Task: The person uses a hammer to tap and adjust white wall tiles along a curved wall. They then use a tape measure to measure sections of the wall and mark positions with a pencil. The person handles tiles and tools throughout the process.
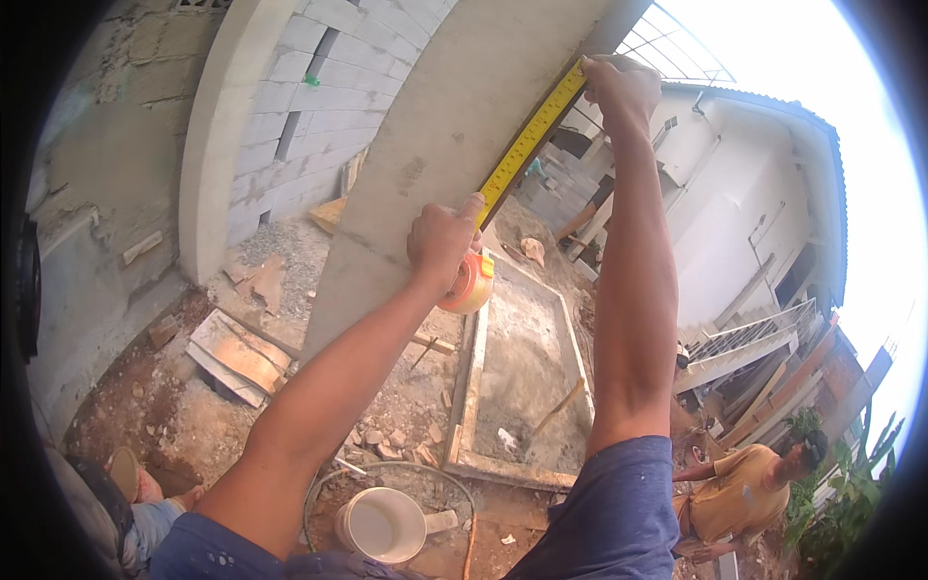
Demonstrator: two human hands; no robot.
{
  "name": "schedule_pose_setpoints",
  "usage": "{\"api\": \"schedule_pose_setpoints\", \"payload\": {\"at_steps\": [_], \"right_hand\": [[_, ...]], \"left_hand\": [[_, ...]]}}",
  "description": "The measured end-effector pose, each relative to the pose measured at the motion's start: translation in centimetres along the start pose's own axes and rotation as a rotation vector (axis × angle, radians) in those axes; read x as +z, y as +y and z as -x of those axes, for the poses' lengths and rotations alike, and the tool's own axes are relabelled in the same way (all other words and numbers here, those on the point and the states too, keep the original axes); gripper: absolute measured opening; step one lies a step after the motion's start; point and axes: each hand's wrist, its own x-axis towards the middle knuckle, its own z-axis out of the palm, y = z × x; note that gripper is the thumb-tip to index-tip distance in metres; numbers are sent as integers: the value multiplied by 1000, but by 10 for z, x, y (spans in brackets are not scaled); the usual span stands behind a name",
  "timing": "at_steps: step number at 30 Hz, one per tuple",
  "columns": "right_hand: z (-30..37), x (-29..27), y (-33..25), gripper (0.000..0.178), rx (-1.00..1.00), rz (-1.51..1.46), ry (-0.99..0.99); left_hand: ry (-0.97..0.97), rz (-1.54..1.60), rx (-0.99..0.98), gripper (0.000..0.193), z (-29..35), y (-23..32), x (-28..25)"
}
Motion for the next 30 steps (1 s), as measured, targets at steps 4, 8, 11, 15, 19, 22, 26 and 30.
{"api": "schedule_pose_setpoints", "payload": {"at_steps": [4,8,11,15,19,22,26,30], "right_hand": [[0,6,-5,18,-66,-42,-5],[2,-3,-4,20,71,140,68],[9,-16,0,16,81,247,143],[20,-28,-1,19,70,89,140],[37,-43,-12,23,68,-19,168],[65,-61,-20,25,85,-111,145],[141,-82,-18,25,207,-380,-72],[248,-84,0,21,207,-756,-381]], "left_hand": [[31,24,24,52,5,2,-6],[-141,64,-2,53,6,5,-13],[-120,12,20,58,6,6,-14],[-106,-6,62,54,6,8,-17],[-230,81,159,55,20,6,-34],[-445,342,228,60,58,-12,-63],[-565,397,125,63,150,-65,-117],[-633,481,-130,57,263,-129,-173]]}}
